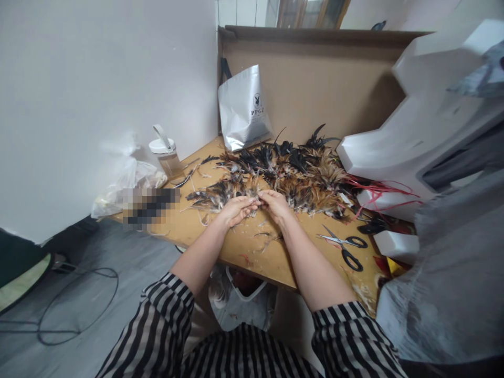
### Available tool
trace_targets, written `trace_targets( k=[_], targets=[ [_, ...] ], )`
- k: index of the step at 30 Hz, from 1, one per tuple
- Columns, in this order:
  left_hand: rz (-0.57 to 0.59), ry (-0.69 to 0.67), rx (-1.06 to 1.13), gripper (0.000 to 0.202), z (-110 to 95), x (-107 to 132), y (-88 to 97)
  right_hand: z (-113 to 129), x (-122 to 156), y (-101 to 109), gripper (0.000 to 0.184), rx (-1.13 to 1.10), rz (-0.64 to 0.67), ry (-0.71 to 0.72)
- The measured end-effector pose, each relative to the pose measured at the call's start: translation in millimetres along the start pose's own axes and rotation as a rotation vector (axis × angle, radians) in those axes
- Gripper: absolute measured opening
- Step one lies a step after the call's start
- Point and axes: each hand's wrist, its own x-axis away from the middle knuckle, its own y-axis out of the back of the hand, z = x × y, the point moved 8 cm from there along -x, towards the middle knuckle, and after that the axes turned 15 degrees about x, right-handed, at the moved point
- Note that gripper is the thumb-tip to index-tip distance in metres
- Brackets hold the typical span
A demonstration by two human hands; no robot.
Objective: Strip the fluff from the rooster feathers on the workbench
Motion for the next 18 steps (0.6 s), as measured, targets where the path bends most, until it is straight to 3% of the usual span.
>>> trace_targets(
  k=[18],
  targets=[
    [-0.074, 0.032, 0.058, 0.007, 2.6, 2.4, -0.6, 12.3, 6.9, -5.1, 0.019, 0.108, -0.155, 0.19]
  ],
)
